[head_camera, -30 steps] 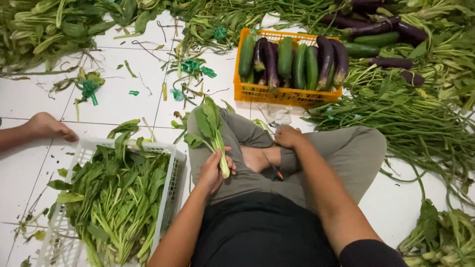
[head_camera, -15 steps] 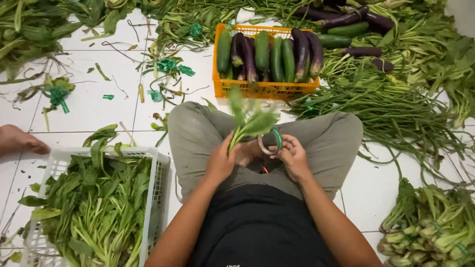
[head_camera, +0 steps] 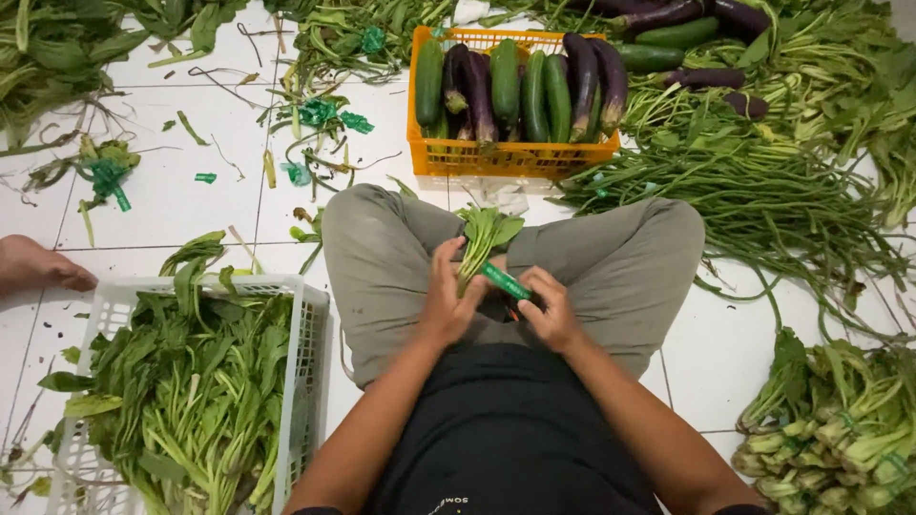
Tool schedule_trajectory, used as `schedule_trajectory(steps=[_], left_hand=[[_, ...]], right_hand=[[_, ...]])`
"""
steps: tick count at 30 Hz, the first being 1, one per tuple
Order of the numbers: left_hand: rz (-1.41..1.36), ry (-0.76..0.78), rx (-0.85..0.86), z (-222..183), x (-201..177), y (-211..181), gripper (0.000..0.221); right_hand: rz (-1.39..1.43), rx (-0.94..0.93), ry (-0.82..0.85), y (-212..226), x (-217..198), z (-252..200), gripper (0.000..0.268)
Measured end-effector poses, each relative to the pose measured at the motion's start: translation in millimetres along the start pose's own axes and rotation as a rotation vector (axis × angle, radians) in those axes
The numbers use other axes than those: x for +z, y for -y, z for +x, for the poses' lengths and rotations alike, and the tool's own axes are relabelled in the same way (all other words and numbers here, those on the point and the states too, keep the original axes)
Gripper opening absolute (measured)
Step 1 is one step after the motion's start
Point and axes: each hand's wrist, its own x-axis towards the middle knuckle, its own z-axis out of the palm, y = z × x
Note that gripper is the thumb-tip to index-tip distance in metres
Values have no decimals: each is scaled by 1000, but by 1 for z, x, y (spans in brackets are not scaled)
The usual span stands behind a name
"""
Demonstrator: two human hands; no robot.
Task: Bundling small bunches of leafy greens using green adhesive tape and scissors while sitting on the floor.
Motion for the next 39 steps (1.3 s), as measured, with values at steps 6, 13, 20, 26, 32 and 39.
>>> schedule_trajectory(steps=[6,13,20,26,32,39], left_hand=[[-345,223,-219,-16,20,16,41],[-285,120,-58,-13,21,27,31],[-284,196,-115,-5,15,18,37],[-286,218,-204,-6,16,19,31],[-318,184,-272,-13,25,39,27],[-433,131,-378,-16,28,47,27]], right_hand=[[33,43,19,3,6,-6,36],[189,285,-21,-2,10,-10,14],[268,356,-33,-32,5,-11,15],[250,424,-67,-18,7,-4,22],[690,651,-34,-22,1,-1,17],[891,715,19,-15,-4,-4,23]])
